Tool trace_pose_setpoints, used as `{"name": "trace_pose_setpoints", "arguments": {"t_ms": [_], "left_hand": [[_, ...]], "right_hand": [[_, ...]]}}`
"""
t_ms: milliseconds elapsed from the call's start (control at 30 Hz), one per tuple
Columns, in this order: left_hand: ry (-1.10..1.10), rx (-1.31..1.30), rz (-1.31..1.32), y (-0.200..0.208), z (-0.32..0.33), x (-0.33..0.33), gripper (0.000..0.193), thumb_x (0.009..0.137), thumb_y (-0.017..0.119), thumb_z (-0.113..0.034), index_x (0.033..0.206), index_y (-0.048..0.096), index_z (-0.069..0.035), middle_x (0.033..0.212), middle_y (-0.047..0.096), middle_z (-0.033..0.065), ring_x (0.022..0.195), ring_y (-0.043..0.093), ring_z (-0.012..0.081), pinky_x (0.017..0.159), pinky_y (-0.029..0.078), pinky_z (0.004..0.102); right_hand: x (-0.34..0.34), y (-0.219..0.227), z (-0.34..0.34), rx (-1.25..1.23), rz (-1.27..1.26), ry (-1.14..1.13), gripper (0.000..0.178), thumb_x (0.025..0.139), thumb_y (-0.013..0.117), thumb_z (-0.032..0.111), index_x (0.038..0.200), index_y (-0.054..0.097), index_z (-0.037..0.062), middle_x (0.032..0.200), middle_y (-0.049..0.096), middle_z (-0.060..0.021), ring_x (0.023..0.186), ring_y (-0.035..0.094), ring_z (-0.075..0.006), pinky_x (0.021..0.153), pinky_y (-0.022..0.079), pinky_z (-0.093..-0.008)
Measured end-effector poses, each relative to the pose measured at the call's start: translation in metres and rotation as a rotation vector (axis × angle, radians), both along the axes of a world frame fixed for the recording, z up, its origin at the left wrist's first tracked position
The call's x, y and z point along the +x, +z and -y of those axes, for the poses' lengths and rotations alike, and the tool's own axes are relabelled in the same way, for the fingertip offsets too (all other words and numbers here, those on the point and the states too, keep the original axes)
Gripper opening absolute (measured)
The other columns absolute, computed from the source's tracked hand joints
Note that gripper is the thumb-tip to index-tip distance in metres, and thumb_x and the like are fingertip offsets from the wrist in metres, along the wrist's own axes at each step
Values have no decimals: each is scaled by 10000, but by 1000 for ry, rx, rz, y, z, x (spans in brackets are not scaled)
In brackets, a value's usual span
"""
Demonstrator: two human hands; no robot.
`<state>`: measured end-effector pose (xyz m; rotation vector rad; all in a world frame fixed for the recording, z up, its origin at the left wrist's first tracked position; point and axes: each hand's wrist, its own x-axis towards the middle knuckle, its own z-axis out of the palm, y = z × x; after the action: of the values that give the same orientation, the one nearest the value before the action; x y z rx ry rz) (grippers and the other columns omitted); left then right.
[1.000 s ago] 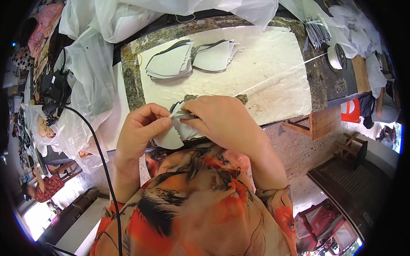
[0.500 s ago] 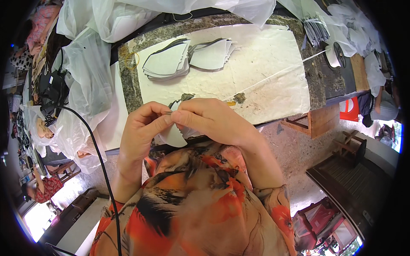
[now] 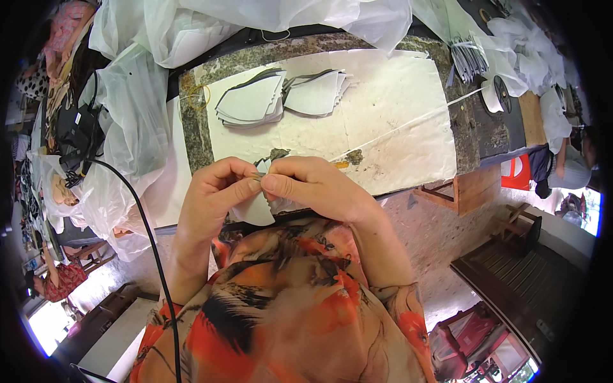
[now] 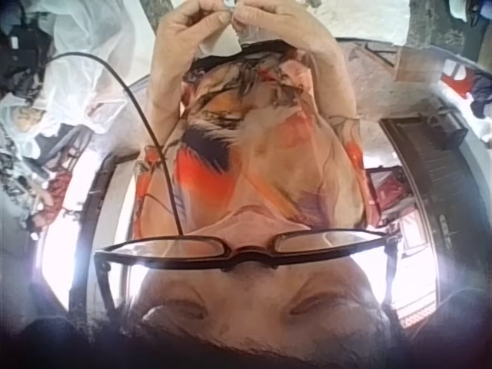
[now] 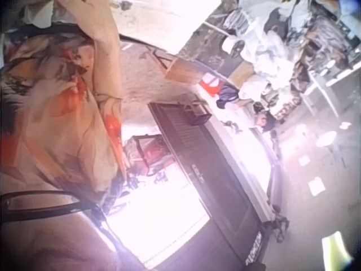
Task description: Trimming excess material from shoe upper components using a pair of scissors.
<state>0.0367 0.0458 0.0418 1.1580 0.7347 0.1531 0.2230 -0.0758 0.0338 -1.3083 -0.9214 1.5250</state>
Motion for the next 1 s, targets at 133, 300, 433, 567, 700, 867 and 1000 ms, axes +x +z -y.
{"name": "trace_pose_setpoints", "arguments": {"t_ms": [133, 300, 433, 567, 700, 867, 1000], "left_hand": [[-10, -7, -33, 6, -1, 4, 94, 953, 717, -98, 997, 697, -18, 803, 603, -66, 718, 493, 6, 615, 369, 175], [43, -1, -27, 2, -6, 1, 102, 944, 727, -103, 996, 704, -18, 795, 628, -61, 712, 515, 15, 625, 396, 186], [41, 72, 27, -3, -3, 6, 140, 925, 747, -100, 1026, 717, -8, 908, 644, -33, 756, 538, 40, 689, 434, 206], [56, 121, 93, -3, 5, 7, 321, 904, 768, -103, 1206, 695, -22, 1040, 626, -1, 870, 534, 64, 791, 447, 213], [127, 330, 103, -8, -5, -3, 465, 894, 770, -115, 1340, 646, -73, 1080, 632, 26, 943, 529, 103, 867, 456, 246], [-2, 750, -89, -1, -7, -21, 455, 846, 783, -147, 1277, 668, -58, 1110, 630, 98, 982, 581, 229, 902, 475, 331], [-80, 949, -143, -12, 7, -29, 488, 818, 793, -193, 1263, 663, -40, 1156, 605, 132, 1049, 571, 298, 940, 465, 385]], "right_hand": [[4, 0, -2, -55, -43, -11, 393, 1038, 580, 368, 886, 667, 16, 834, 604, -4, 819, 535, -105, 756, 450, -274], [17, -7, 6, -62, -164, -238, 328, 986, 627, 356, 926, 667, 36, 788, 537, 40, 732, 450, -54, 646, 353, -212], [0, 4, 2, -49, 133, -135, 272, 859, 805, 253, 946, 677, 29, 795, 517, 38, 748, 456, -58, 658, 390, -245], [-3, -3, 2, -71, 21, -219, 191, 865, 794, 162, 925, 679, 22, 778, 554, 42, 743, 483, -38, 638, 397, -223], [27, -2, -1, -38, 84, -809, 108, 894, 756, 113, 922, 682, 40, 788, 610, 46, 709, 533, -39, 636, 423, -203], [60, -14, -13, -107, 224, -909, 189, 877, 791, 202, 931, 698, 47, 734, 578, 69, 629, 425, -13, 551, 307, -206], [64, -33, -30, -18, 410, -947, 309, 889, 780, 193, 1091, 704, -27, 711, 466, 74, 622, 386, -43, 558, 320, -221]]}}
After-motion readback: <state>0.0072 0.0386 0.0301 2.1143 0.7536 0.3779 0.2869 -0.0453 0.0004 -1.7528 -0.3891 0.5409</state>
